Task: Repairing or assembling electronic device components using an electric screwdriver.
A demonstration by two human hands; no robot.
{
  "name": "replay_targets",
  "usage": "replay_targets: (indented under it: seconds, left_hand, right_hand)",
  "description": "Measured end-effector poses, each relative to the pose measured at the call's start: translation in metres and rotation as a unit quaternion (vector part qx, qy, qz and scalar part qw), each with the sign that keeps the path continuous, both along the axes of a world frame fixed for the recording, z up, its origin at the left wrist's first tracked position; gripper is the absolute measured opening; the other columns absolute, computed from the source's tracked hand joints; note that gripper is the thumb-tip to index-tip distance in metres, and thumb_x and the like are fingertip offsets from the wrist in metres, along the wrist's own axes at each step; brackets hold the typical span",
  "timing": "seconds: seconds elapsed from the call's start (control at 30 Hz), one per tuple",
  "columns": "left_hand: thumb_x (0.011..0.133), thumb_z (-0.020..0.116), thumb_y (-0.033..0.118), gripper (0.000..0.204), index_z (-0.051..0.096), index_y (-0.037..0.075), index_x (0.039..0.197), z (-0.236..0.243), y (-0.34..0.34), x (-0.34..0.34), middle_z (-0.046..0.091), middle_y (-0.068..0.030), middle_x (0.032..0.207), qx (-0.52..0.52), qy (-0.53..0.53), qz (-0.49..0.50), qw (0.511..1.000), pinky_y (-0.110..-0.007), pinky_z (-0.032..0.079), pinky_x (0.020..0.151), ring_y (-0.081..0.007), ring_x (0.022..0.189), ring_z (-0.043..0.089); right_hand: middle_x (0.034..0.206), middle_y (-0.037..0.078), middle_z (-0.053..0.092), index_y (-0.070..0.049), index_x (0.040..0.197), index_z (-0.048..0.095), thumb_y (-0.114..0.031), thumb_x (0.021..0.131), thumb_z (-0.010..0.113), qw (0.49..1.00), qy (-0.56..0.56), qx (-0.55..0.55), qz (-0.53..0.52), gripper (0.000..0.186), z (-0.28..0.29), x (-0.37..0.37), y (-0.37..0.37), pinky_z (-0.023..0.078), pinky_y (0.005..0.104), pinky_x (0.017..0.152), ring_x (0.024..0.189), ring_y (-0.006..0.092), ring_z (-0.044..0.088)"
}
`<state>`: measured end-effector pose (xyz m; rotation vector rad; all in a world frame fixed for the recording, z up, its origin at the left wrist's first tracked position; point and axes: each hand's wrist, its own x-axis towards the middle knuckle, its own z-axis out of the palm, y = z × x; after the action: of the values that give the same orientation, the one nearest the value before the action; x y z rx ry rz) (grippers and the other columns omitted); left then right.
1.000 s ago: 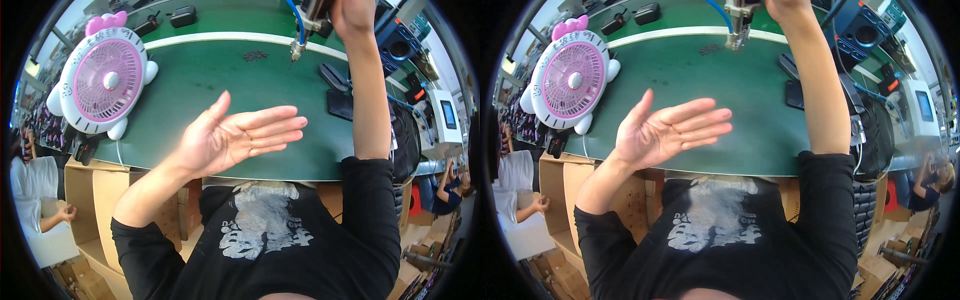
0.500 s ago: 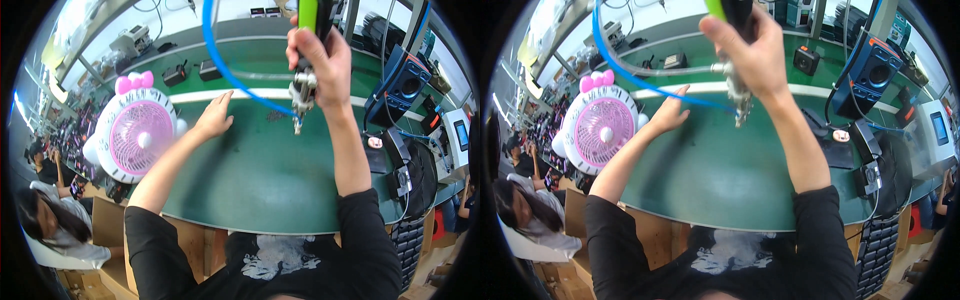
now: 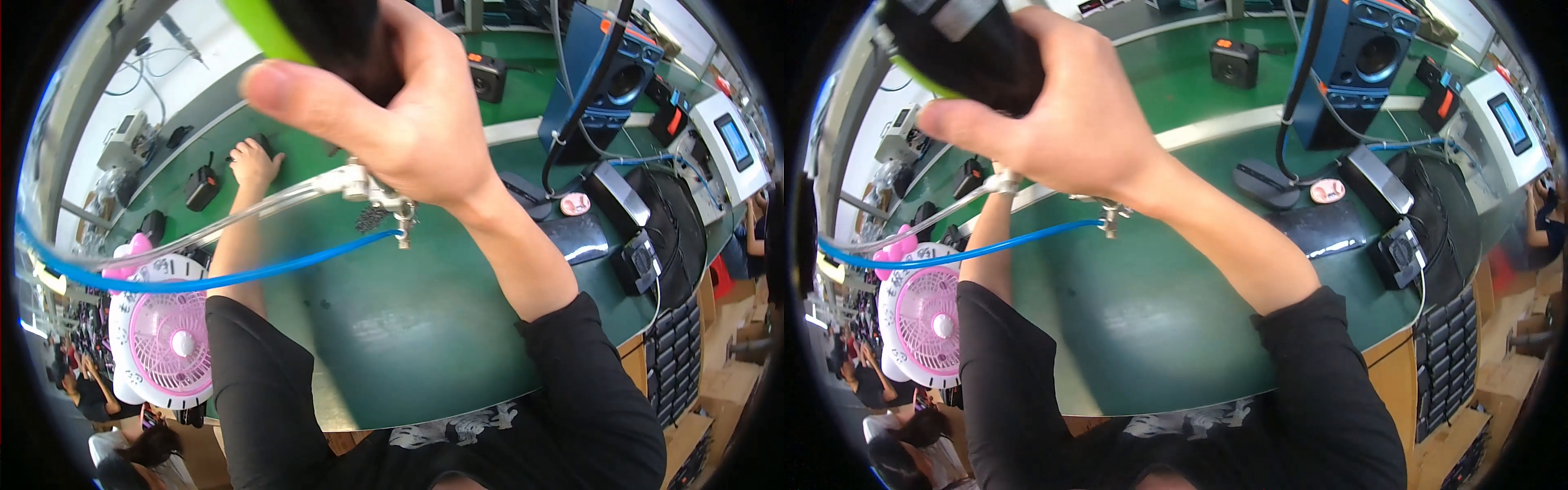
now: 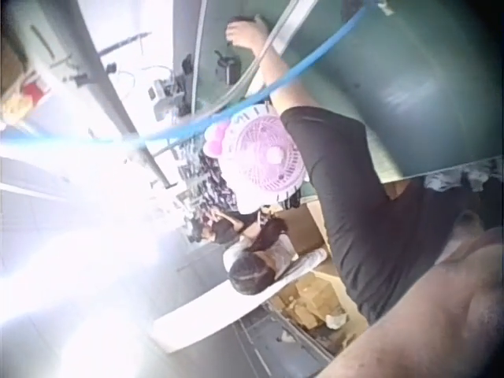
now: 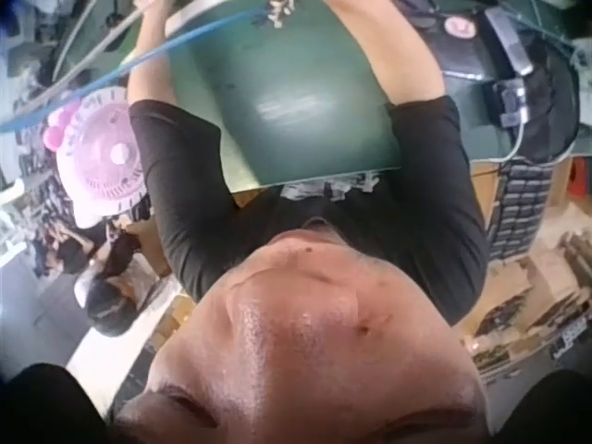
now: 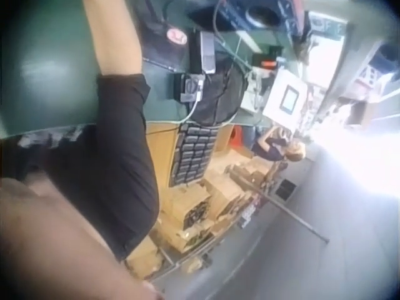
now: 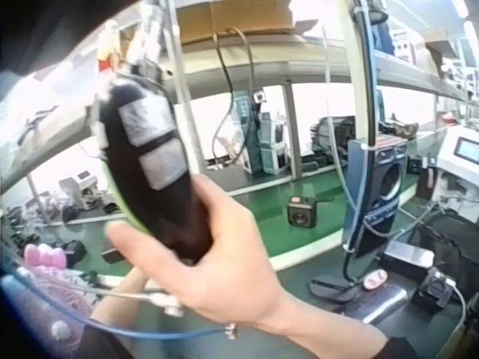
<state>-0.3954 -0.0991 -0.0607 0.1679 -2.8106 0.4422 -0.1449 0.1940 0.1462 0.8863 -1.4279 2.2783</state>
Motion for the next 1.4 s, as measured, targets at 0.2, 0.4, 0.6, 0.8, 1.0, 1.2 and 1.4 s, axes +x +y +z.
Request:
replay_targets:
  seconds: [0.2,0.4,0.6,0.8,1.0,1.2,1.4]
  left_hand:
    - [0.076,0.072,0.054,0.087,0.046,-0.010,0.130,0.006,-0.021,-0.035,0.061,-0.0177,0.117,-0.119,-0.049,0.064,0.990,-0.043,0.057,0.080,-0.0341,0.096,0.066]
    - [0.077,0.071,0.054,0.096,0.034,-0.001,0.146,0.022,0.002,-0.042,0.064,-0.0172,0.120,-0.173,-0.217,0.059,0.959,-0.043,0.060,0.076,-0.0370,0.104,0.068]
    - [0.082,0.067,0.049,0.086,0.033,0.002,0.145,0.023,-0.049,-0.018,0.055,-0.0222,0.133,0.129,-0.092,-0.078,0.984,-0.044,0.053,0.092,-0.0395,0.110,0.063]
    - [0.076,0.073,0.034,0.074,0.048,-0.001,0.136,0.104,-0.024,0.155,0.059,-0.0238,0.128,0.309,-0.057,-0.190,0.930,-0.040,0.048,0.098,-0.0362,0.111,0.062]
    - [0.089,0.069,0.025,0.066,0.044,-0.002,0.144,0.115,0.027,0.302,0.062,-0.0110,0.124,0.640,-0.316,-0.246,0.656,-0.031,0.041,0.102,-0.0186,0.114,0.056]
    - [0.095,0.064,0.029,0.065,0.039,0.001,0.148,0.059,0.078,0.343,0.057,-0.0113,0.134,0.660,-0.390,-0.299,0.567,-0.030,0.037,0.107,-0.0167,0.121,0.051]
    - [0.098,0.058,0.036,0.058,0.047,0.000,0.142,0.025,0.097,0.350,0.064,-0.0164,0.127,0.699,-0.338,-0.303,0.552,-0.032,0.043,0.102,-0.0214,0.117,0.060]
  right_hand:
    - [0.083,0.006,0.067,0.005,0.105,0.061,-0.028,0.085,0.075,0.996,0.033,0.076,-0.028,0.041,0.002,0.002,0.001,0.047,0.0224,0.066,0.070,0.0095,0.060]
    - [0.070,0.017,0.066,0.007,0.085,0.063,-0.034,0.062,0.086,0.984,0.092,0.031,-0.152,0.052,-0.016,-0.010,-0.010,0.053,0.0323,0.063,0.064,0.0247,0.067]
    - [0.076,0.016,0.068,0.006,0.094,0.065,-0.035,0.066,0.086,0.988,0.095,-0.015,-0.118,0.054,-0.022,-0.012,-0.021,0.054,0.0313,0.069,0.068,0.0221,0.068]
    - [0.078,0.003,0.063,0.001,0.096,0.061,-0.027,0.090,0.073,0.985,0.086,0.131,-0.074,0.031,-0.014,-0.001,0.002,0.046,0.0227,0.059,0.064,0.0066,0.057]
    - [0.082,0.007,0.066,0.003,0.098,0.063,-0.019,0.092,0.067,0.988,0.048,0.120,-0.079,0.023,-0.007,0.008,0.013,0.051,0.0262,0.068,0.071,0.0110,0.063]
    - [0.080,0.008,0.064,0.002,0.108,0.057,-0.016,0.089,0.065,0.997,0.025,0.076,-0.014,0.028,0.016,0.027,0.003,0.052,0.0259,0.059,0.064,0.0133,0.062]
    - [0.071,0.005,0.054,-0.002,0.106,0.053,-0.048,0.097,0.054,0.983,0.030,0.013,0.183,0.047,0.030,0.047,-0.004,0.049,0.0285,0.053,0.056,0.0160,0.055]
